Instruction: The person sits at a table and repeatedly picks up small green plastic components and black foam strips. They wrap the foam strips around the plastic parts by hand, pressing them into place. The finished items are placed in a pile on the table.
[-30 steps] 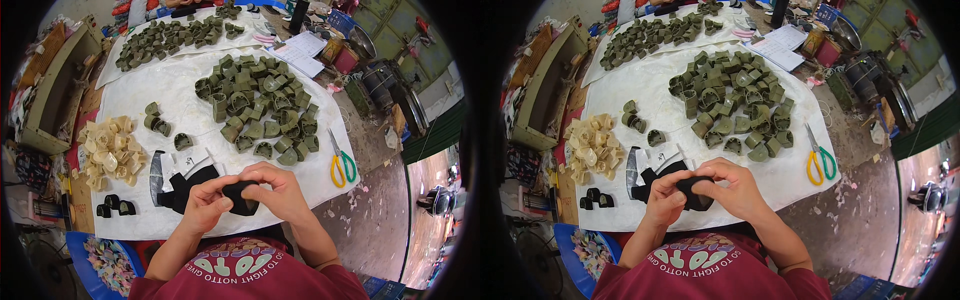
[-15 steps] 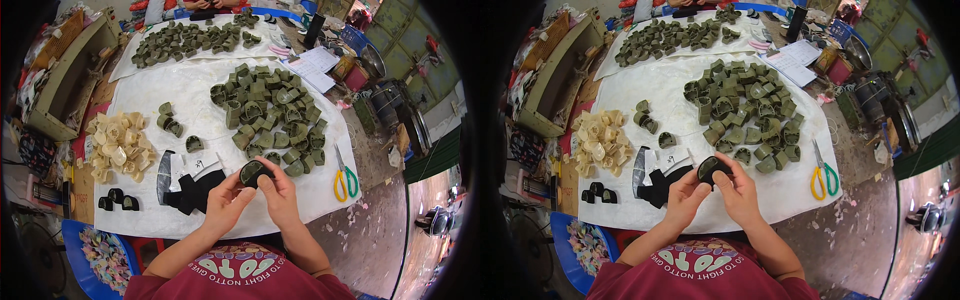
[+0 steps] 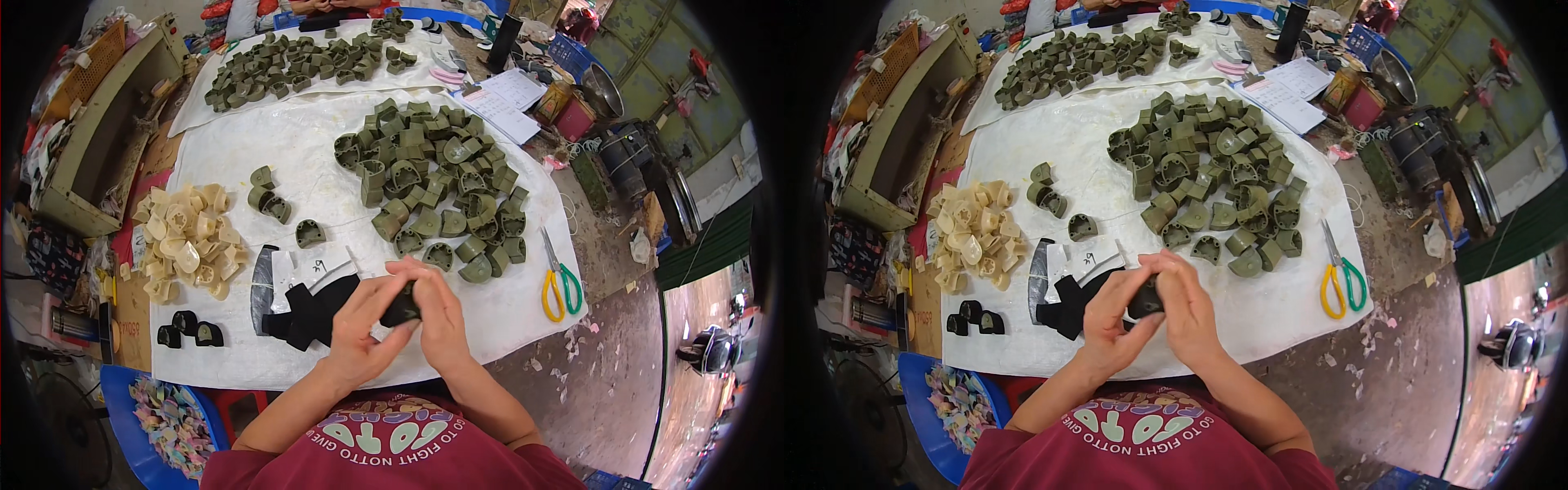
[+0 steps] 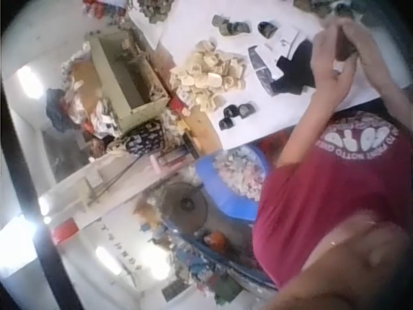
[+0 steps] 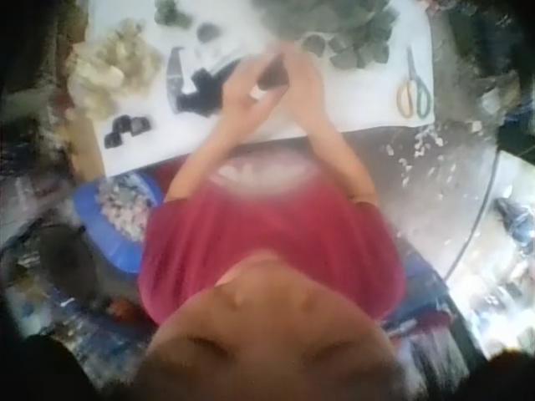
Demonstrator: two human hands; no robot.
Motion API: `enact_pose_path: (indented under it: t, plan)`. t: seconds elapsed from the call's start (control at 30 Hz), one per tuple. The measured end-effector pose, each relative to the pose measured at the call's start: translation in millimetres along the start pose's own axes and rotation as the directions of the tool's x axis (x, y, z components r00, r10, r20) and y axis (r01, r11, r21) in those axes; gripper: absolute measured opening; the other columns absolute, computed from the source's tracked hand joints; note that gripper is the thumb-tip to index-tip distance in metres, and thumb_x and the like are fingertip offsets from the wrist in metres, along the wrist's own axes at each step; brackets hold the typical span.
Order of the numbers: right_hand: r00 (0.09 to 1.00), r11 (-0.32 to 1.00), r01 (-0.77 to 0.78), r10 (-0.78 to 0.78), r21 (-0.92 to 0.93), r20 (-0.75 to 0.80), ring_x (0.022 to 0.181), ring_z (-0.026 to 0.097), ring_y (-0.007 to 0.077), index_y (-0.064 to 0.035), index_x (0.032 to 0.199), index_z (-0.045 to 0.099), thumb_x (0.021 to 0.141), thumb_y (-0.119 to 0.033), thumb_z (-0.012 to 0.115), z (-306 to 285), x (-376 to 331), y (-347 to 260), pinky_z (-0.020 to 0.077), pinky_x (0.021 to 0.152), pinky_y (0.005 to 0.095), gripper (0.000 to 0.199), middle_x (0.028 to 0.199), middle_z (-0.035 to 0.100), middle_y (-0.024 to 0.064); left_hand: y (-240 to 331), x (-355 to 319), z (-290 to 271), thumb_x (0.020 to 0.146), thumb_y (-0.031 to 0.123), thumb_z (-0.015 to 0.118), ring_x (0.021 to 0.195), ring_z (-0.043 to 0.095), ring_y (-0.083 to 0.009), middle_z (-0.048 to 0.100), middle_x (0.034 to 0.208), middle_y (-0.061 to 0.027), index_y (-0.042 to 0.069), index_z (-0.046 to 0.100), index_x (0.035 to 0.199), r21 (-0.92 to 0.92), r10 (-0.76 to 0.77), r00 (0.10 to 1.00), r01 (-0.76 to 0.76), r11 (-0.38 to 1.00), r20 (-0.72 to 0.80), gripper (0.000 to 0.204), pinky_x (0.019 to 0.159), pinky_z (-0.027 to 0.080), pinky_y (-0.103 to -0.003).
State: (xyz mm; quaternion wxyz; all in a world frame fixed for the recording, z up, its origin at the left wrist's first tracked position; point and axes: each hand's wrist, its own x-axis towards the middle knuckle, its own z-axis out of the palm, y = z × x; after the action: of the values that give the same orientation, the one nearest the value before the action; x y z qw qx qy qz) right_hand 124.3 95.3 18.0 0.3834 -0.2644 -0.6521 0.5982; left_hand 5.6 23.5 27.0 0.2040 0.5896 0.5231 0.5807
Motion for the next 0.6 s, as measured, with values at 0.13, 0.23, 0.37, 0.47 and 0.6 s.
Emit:
enact_pose_path:
  t: [0.13,0.23,0.37,0.47,0.6]
  plan:
    - [0.995,0.974,-0.096,0.103,0.204,-0.021,0.114,0.051,0.0204,-0.0009,0.111,0.057,0.103,-0.036,0.036,-2.3,4.8,4.0,0.0394,0.098,0.0327,0.042,0.123,0.057,0.0124,-8.6,-5.5,6.8,0.075,-0.009,0.065,0.119,0.047,-0.0198,0.046,0.132,-0.0101,0.001,0.049,0.135,-0.481,-0.198,0.978,0.201,0.853,0.057,0.062,0.099,0.040,-0.031]
    - [0.991,0.952,-0.123,0.133,0.279,-0.018,0.114,0.051,0.0205,-0.0002,0.110,0.058,0.102,-0.042,0.036,-6.2,4.2,5.7,0.0401,0.098,0.0334,0.048,0.124,0.055,0.0134,0.0,-3.4,0.0,0.080,-0.005,0.064,0.123,0.045,-0.0197,0.045,0.135,-0.0094,0.003,0.044,0.139,-0.817,-0.372,0.873,0.450,0.361,0.317,0.063,0.102,0.037,-0.032]
    - [0.992,0.931,-0.122,0.104,0.344,0.069,0.107,0.053,0.0157,0.0002,0.106,0.060,0.102,-0.033,0.041,-4.9,2.0,0.2,0.0426,0.092,0.0287,0.038,0.119,0.058,0.0100,-12.6,-10.1,-1.2,0.082,-0.003,0.063,0.127,0.041,-0.0196,0.042,0.139,-0.0098,0.003,0.036,0.144,-0.735,-0.286,0.933,0.350,0.581,0.218,0.068,0.105,0.034,-0.033]
    - [0.988,0.949,-0.150,0.135,0.279,0.071,0.105,0.054,0.0144,0.0007,0.103,0.063,0.100,-0.026,0.048,0.6,2.1,-9.4,0.0429,0.091,0.0287,0.031,0.119,0.059,0.0093,-9.0,-10.9,2.2,0.082,-0.007,0.063,0.133,0.035,-0.0201,0.037,0.145,-0.0115,0.003,0.028,0.147,-0.735,-0.249,0.958,0.272,0.622,0.144,0.074,0.107,0.031,-0.034]
    - [0.981,0.900,-0.194,0.180,0.390,0.073,0.105,0.055,0.0142,0.0013,0.100,0.066,0.098,-0.022,0.051,-0.5,2.0,-5.8,0.0424,0.092,0.0289,0.027,0.119,0.060,0.0097,-3.6,-12.2,0.6,0.081,-0.006,0.064,0.131,0.037,-0.0209,0.039,0.142,-0.0127,0.003,0.025,0.148,-0.692,-0.232,0.963,0.262,0.673,0.138,0.078,0.107,0.032,-0.034]
